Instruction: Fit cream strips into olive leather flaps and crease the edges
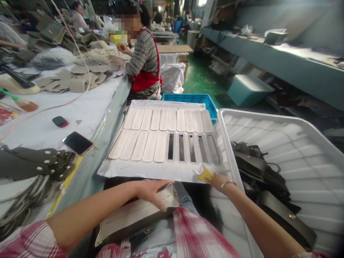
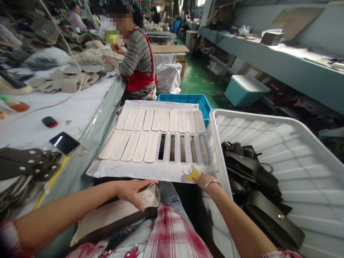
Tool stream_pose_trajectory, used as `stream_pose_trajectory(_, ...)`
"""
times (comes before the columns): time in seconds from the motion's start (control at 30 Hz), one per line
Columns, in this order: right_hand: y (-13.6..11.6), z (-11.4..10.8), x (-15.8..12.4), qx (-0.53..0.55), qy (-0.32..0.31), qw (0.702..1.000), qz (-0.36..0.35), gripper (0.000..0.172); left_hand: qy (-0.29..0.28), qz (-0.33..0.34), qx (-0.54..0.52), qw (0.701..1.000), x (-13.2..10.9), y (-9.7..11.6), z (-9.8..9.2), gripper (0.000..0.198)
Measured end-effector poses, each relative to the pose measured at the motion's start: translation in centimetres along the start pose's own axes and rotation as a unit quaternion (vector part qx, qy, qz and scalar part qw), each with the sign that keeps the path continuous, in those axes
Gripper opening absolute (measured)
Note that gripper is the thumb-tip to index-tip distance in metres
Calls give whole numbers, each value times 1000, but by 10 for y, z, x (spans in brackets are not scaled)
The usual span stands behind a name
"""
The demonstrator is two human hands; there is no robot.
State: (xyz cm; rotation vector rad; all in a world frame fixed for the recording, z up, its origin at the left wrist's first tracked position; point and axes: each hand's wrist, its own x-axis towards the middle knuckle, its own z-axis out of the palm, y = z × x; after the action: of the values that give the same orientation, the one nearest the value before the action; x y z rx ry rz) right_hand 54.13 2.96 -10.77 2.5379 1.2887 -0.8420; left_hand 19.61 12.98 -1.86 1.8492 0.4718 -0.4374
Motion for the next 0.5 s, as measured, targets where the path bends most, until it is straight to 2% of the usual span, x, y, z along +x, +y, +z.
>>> stream_pose_trajectory(0.13,-25,-1,25,-28,-20,999,-3,31,-38,68,-59,995,15,-10,-6,84)
stream_pose_trajectory(0.2,-34,0,31,-36,-14,999,-2,33,-39,113,-106,987,22,-15,-5,76)
stream_pose_trajectory(0.33,-44,-7,15,-48,12,999,-15,46,-41,144,-192,970,28,-22,-3,73)
stream_pose_trajectory(0.43,-65,-22,-14,-30,9,994,-108,47,-76,125,-260,954,29,-28,-4,75)
stream_pose_trajectory(0.5,-86,-31,-35,10,-15,971,-240,47,-93,121,-300,942,30,-32,-3,77)
